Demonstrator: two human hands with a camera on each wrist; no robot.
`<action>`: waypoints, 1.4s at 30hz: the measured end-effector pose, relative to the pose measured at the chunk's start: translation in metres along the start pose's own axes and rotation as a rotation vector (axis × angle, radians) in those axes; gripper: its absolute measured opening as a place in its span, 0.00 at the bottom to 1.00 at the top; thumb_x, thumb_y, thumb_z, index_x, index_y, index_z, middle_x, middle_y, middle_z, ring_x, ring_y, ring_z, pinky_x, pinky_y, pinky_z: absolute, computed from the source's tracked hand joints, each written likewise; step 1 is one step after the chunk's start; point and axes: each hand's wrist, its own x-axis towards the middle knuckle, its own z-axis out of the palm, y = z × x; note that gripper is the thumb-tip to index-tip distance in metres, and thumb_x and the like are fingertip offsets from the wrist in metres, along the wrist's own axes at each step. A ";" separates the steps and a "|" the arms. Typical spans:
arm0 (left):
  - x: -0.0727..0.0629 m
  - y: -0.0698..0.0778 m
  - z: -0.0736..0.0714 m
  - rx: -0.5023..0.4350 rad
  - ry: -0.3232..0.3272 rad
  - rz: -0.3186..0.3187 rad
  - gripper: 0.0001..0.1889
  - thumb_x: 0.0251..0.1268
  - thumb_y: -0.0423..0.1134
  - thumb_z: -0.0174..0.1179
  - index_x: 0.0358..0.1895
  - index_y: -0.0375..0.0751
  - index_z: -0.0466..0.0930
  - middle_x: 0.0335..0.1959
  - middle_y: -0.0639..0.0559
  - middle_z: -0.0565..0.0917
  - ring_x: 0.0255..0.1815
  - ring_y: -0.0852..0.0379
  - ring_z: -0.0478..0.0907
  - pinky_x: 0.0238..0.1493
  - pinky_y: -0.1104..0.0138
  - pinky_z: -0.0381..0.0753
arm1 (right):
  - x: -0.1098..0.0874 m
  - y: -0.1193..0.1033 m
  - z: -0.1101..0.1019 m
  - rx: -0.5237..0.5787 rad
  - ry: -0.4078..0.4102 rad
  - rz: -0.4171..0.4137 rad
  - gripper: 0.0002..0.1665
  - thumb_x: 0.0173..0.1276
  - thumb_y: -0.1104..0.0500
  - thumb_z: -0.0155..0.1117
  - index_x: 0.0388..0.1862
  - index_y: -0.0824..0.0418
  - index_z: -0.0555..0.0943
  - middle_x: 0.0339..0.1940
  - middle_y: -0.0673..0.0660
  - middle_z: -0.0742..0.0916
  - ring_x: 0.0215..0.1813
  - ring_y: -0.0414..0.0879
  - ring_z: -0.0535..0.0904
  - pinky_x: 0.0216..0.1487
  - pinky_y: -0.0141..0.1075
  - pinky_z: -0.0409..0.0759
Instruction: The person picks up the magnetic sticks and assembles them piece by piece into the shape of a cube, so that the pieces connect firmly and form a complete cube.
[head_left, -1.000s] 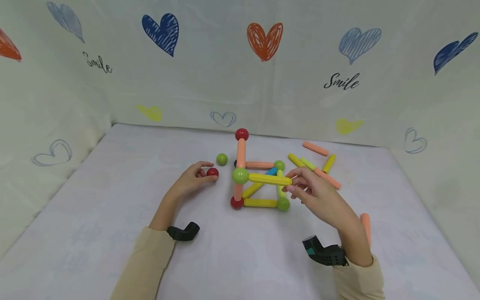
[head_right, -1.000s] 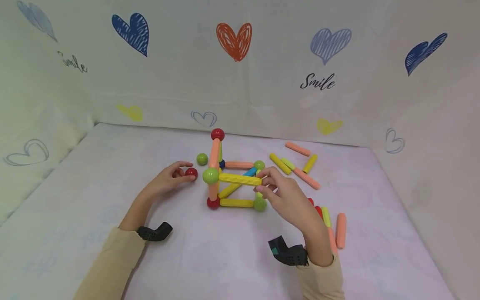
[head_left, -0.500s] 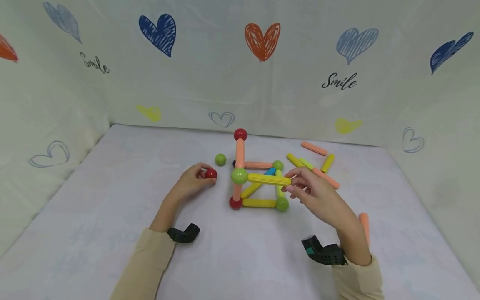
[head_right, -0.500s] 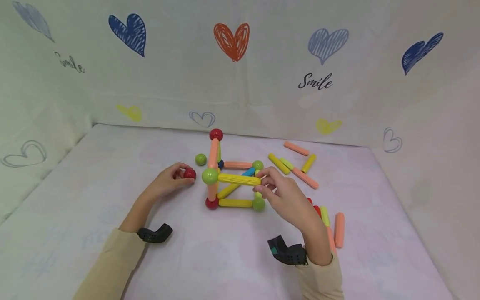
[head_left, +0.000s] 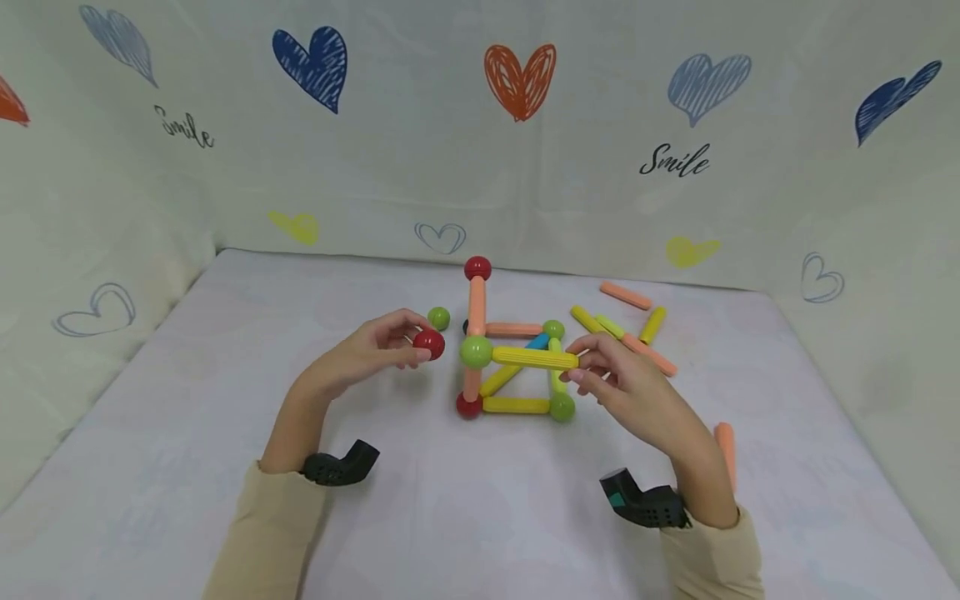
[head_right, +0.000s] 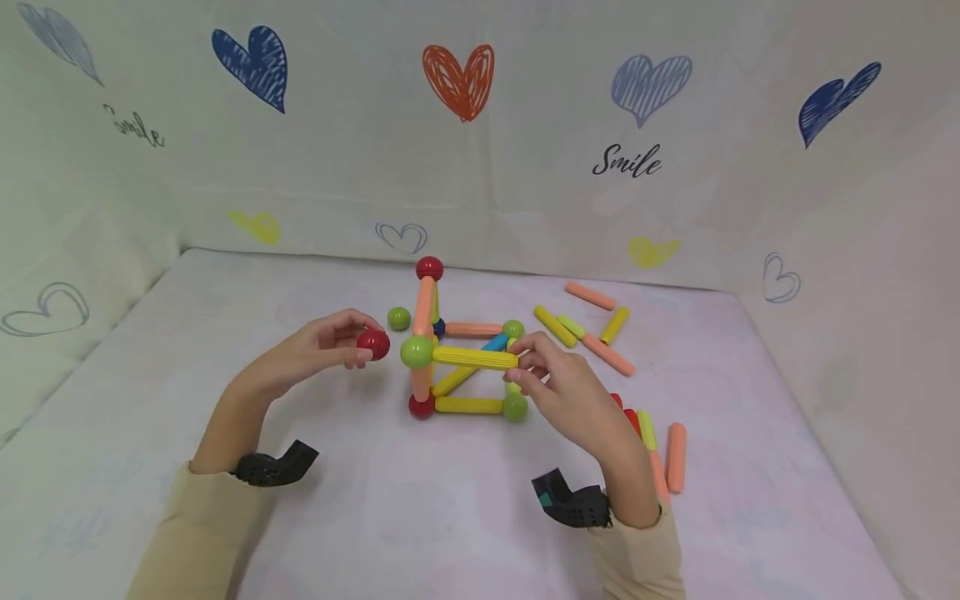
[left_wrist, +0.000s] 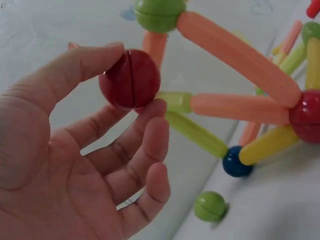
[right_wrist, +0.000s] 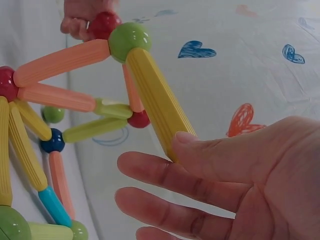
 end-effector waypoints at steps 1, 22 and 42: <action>-0.003 0.005 0.001 -0.011 -0.043 0.030 0.18 0.62 0.39 0.60 0.53 0.42 0.71 0.41 0.47 0.79 0.41 0.48 0.75 0.44 0.60 0.77 | 0.000 0.000 0.000 -0.002 0.001 -0.001 0.13 0.67 0.64 0.56 0.50 0.56 0.72 0.36 0.48 0.86 0.35 0.43 0.79 0.34 0.32 0.75; -0.003 0.039 0.088 0.370 -0.466 -0.039 0.13 0.56 0.40 0.65 0.44 0.48 0.74 0.30 0.58 0.78 0.30 0.62 0.75 0.32 0.71 0.76 | 0.001 -0.001 0.000 -0.010 0.002 0.016 0.14 0.67 0.62 0.57 0.51 0.57 0.72 0.36 0.49 0.86 0.35 0.44 0.79 0.35 0.33 0.76; 0.013 0.009 0.126 0.616 -0.215 -0.030 0.17 0.57 0.52 0.62 0.44 0.47 0.75 0.18 0.58 0.72 0.20 0.64 0.69 0.25 0.75 0.69 | 0.000 -0.001 0.000 -0.009 0.023 -0.009 0.13 0.66 0.62 0.59 0.50 0.57 0.73 0.34 0.49 0.85 0.34 0.42 0.78 0.33 0.32 0.75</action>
